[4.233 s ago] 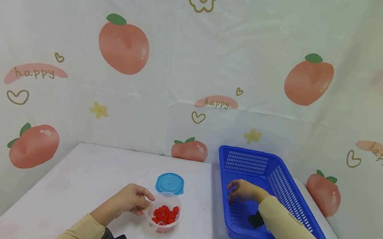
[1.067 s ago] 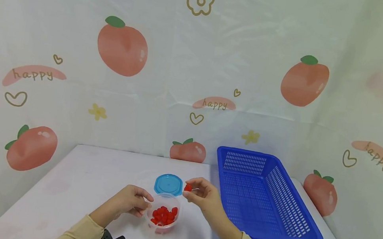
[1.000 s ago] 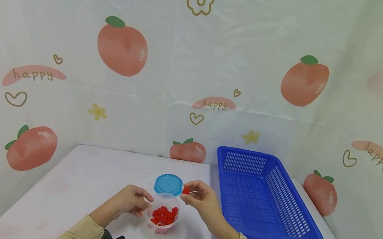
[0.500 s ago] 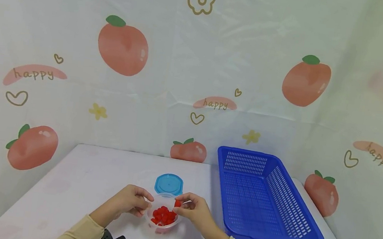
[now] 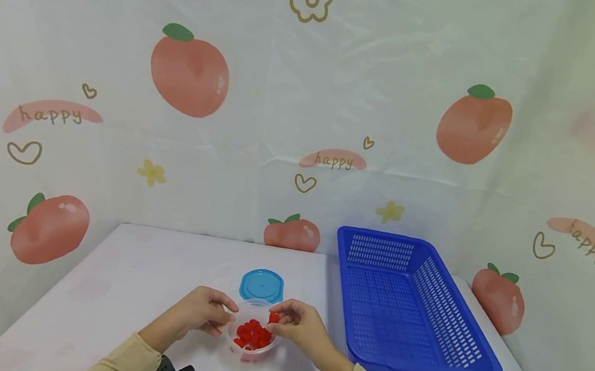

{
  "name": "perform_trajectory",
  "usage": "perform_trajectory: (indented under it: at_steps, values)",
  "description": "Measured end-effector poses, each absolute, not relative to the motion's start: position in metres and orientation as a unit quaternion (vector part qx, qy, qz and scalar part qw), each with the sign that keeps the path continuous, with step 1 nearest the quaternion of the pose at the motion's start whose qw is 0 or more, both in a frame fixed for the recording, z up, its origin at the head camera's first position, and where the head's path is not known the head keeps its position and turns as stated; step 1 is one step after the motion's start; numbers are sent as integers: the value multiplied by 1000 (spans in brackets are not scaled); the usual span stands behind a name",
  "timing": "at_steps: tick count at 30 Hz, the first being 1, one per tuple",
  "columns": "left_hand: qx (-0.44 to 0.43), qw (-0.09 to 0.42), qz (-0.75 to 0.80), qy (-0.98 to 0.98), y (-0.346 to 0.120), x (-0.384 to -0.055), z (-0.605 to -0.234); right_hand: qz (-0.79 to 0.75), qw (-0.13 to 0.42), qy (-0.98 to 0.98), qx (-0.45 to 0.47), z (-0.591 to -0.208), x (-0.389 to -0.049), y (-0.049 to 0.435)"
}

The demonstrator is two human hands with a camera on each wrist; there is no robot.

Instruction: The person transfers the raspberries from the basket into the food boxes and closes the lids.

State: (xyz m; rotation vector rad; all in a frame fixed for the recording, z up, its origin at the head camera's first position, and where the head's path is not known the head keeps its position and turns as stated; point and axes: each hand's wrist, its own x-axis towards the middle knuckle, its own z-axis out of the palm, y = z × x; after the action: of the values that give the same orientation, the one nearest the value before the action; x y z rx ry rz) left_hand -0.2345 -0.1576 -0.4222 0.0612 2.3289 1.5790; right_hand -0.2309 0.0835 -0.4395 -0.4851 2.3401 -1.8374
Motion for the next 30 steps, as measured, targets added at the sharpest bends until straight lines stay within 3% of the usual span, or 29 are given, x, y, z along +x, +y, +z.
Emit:
perform_trajectory:
  at_steps: [30]
  values:
    - [15,159,548,821,-157,-236,-425,-607,62,775,-166,-437,-229,83]
